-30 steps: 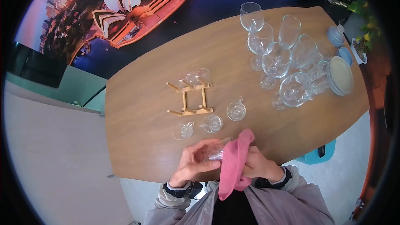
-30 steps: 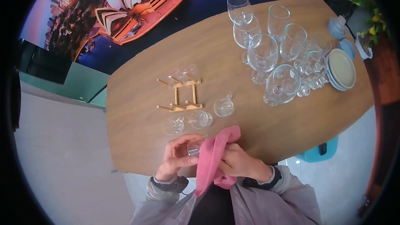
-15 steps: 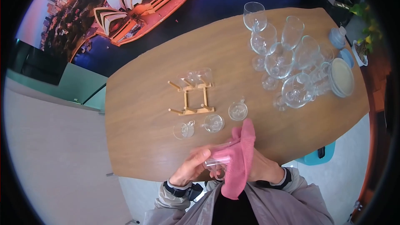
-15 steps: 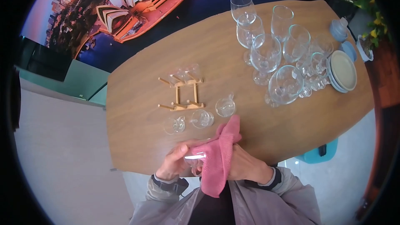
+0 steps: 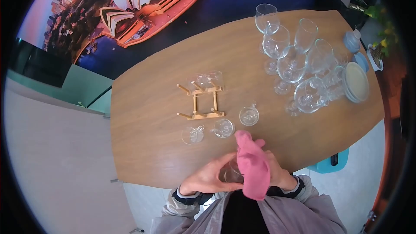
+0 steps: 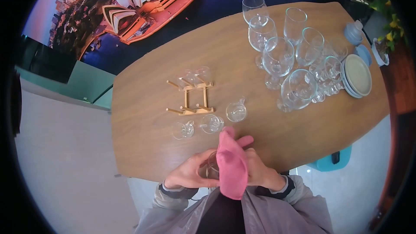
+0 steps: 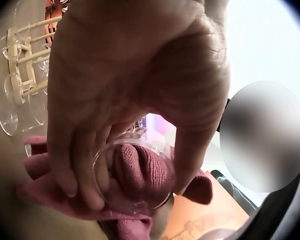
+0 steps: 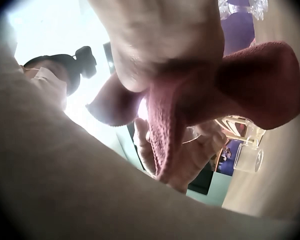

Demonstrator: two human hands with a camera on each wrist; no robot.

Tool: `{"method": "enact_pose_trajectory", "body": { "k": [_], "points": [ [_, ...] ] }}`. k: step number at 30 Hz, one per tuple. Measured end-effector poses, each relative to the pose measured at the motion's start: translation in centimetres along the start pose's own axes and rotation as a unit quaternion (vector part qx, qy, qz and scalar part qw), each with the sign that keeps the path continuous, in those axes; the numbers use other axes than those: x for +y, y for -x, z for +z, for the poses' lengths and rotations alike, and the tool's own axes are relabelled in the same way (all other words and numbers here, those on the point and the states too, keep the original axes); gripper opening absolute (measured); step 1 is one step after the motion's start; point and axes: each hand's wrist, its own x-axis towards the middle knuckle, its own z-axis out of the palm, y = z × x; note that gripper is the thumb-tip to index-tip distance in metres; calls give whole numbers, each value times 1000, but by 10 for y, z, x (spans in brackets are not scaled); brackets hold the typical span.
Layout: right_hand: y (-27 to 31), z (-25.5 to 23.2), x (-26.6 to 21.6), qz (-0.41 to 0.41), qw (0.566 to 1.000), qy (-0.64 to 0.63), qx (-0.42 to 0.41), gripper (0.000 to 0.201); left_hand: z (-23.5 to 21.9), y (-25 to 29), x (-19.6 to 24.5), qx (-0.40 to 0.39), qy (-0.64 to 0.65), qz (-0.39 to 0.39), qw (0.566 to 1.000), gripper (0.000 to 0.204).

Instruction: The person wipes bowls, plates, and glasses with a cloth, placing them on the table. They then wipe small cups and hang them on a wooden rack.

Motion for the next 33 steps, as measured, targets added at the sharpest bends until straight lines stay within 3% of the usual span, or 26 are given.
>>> {"method": "enact_pose_trajectory", "body": {
  "k": [1, 2, 4, 5, 7, 10, 14, 15, 16, 17, 18, 20, 21, 23, 25, 27, 28, 30, 32, 33],
  "points": [
    [2, 0, 1, 49, 998, -25, 39, 48, 2, -1, -1, -1, 0, -1, 1000, 81],
    [1, 3, 2, 49, 998, -25, 39, 48, 4, -1, -1, 17, -43, 13, 999, 79],
    [-9, 8, 0, 81, 984, -109, 116, 51, 4, -2, 2, 37, -86, 28, 995, 77],
    [-10, 7, 5, 81, 984, -108, 116, 51, 4, -3, 7, 44, -119, 42, 991, 76],
    [-13, 2, 15, 138, 956, -237, 106, 56, 5, -2, 10, 51, -152, 57, 985, 74],
    [-14, -8, 3, 74, 970, -195, 125, 56, 9, 2, 12, 109, -123, 47, 985, 68],
    [-15, 4, 13, 73, 965, -234, 91, 50, 13, -7, 10, 143, -200, 157, 957, 58],
    [-27, 5, 13, 49, 979, -192, 53, 49, 13, -10, 5, 155, -237, 207, 936, 56],
    [-36, 7, 12, 23, 989, -147, 16, 48, 13, -11, 2, 156, -238, 208, 936, 56],
    [-40, 10, 3, 44, 972, -226, 42, 44, 13, -12, 0, 160, -239, 219, 932, 53],
    [-37, 9, 0, 43, 972, -225, 44, 44, 14, -12, -1, 162, -240, 228, 929, 51],
    [-25, 7, -2, 138, 930, -338, 48, 40, 14, -10, -4, 173, -278, 237, 915, 50],
    [-17, 6, 5, 138, 929, -339, 49, 40, 13, -8, -5, 185, -316, 246, 897, 50],
    [-2, 5, 22, 159, 966, -181, 90, 39, 12, -1, -3, 193, -314, 225, 902, 51],
    [0, 4, 22, 156, 966, -183, 93, 42, 9, 9, -4, 203, -312, 204, 905, 52],
    [2, -1, 21, 154, 966, -186, 97, 45, 3, 25, -10, 229, -326, 224, 889, 66],
    [5, -7, 19, 168, 954, -236, 82, 47, -2, 35, -18, 230, -326, 223, 890, 66],
    [12, -13, 15, 185, 937, -288, 68, 52, -17, 56, -31, 344, -204, 200, 895, 74],
    [14, -16, 9, 216, 908, -351, 69, 57, -31, 69, -25, 447, -175, 192, 856, 73],
    [13, -19, 6, 216, 908, -352, 66, 57, -44, 74, -27, 449, -176, 192, 855, 73]
  ]
}}
